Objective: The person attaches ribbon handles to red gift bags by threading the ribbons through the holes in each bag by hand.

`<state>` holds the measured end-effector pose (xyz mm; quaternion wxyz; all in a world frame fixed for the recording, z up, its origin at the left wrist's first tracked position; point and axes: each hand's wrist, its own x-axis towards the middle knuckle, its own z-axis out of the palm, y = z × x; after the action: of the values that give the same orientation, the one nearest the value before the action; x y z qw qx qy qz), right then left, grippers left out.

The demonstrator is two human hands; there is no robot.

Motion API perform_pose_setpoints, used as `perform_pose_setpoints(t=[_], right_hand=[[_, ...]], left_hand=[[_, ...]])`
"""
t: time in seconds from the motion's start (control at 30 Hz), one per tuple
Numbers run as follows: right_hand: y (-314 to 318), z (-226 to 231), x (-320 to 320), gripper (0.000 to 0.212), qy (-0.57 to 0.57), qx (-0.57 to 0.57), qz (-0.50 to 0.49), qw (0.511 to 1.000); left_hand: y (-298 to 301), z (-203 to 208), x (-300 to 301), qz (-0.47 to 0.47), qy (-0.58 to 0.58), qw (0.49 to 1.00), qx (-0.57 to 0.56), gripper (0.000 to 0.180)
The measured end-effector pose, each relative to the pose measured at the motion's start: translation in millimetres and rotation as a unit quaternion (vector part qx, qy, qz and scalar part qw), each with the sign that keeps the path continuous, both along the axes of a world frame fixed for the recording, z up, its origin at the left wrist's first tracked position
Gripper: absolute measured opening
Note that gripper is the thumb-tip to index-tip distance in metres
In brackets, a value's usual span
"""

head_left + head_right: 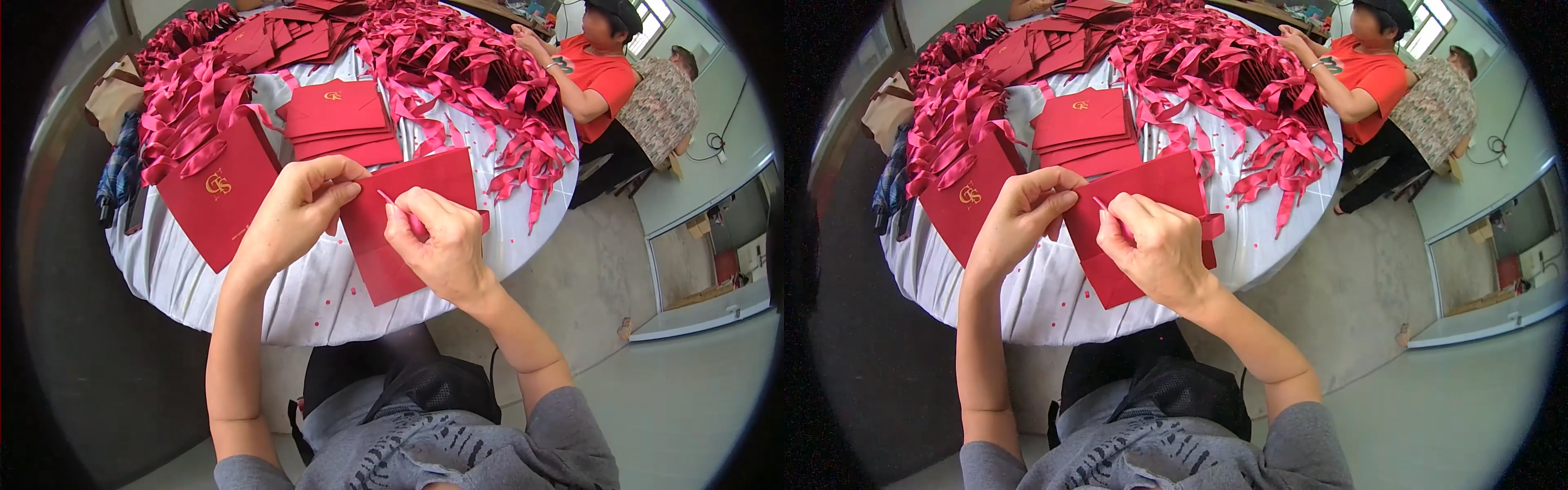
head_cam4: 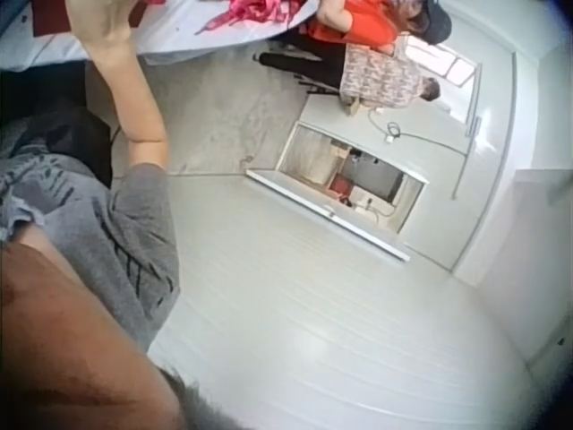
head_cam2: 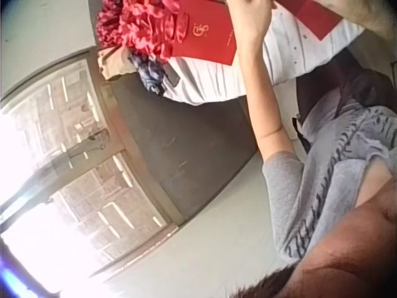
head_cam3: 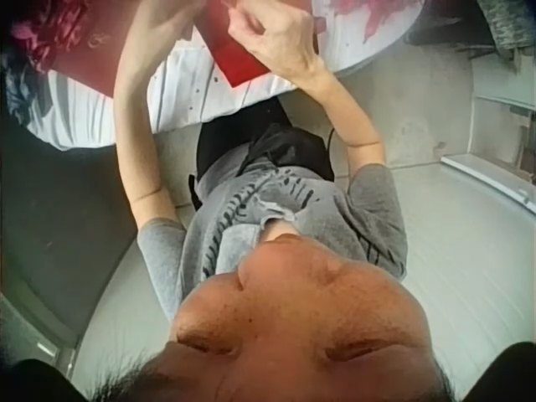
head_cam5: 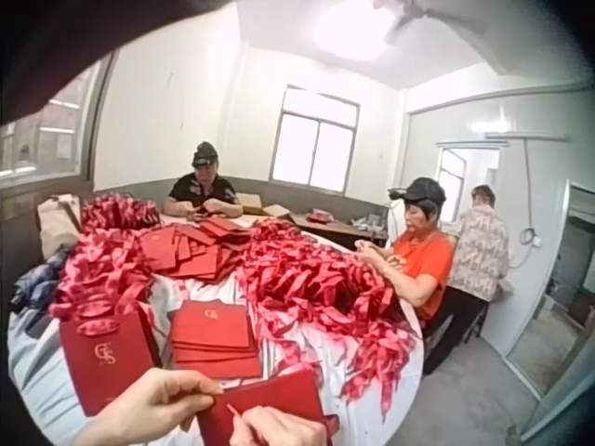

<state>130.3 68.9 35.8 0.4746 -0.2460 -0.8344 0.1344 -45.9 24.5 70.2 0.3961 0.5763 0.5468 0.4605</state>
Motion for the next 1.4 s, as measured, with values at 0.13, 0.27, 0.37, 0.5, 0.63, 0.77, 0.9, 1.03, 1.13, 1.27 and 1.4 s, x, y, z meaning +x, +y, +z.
perform_pose_setpoints(t=[0.13,0.27,0.37,0.5,0.63,0.77,0.9,1.03,1.13,1.27,1.4], right_hand=[[-0.2,2.9,1.4,0.013,-0.009,0.012,0.002,1.000],[-3.9,5.1,1.8,0.015,0.002,0.006,-0.001,1.000],[-7.5,6.9,2.0,0.015,0.015,0.003,0.000,1.000],[-12.9,12.0,4.4,0.019,-0.007,-0.025,-0.010,1.000],[-14.5,13.0,6.3,0.020,0.029,-0.136,0.007,0.990],[-11.8,10.6,7.4,0.019,0.066,-0.244,0.042,0.967],[-10.0,7.9,5.4,0.019,0.098,-0.259,0.065,0.959],[-13.0,6.0,6.4,0.018,0.081,-0.250,0.051,0.963],[-14.2,3.9,7.9,0.015,0.066,-0.218,0.029,0.973],[-13.0,2.1,11.7,0.013,0.056,-0.160,0.035,0.985],[-19.5,26.6,22.2,0.015,-0.004,-0.048,-0.025,0.999]], left_hand=[[1.0,-1.4,1.5,0.003,-0.007,1.000,0.027,0.011],[-0.5,-0.5,3.2,0.007,0.048,0.997,0.058,0.012],[-3.8,1.9,7.7,0.013,0.071,0.994,0.087,0.013],[-9.7,8.2,17.8,0.044,0.131,0.982,0.126,0.017],[-11.8,9.4,26.3,0.063,0.166,0.972,0.154,0.017],[-11.9,8.6,29.0,0.067,0.186,0.964,0.177,0.017],[-15.1,9.5,29.4,0.071,0.197,0.963,0.172,0.017],[-16.4,3.7,31.7,0.068,0.153,0.967,0.193,0.016],[-19.2,10.4,42.2,0.064,0.163,0.968,0.180,0.017],[-20.1,11.1,41.4,0.076,0.214,0.953,0.199,0.018],[-22.3,24.2,35.7,0.047,0.232,0.942,0.238,0.019]])
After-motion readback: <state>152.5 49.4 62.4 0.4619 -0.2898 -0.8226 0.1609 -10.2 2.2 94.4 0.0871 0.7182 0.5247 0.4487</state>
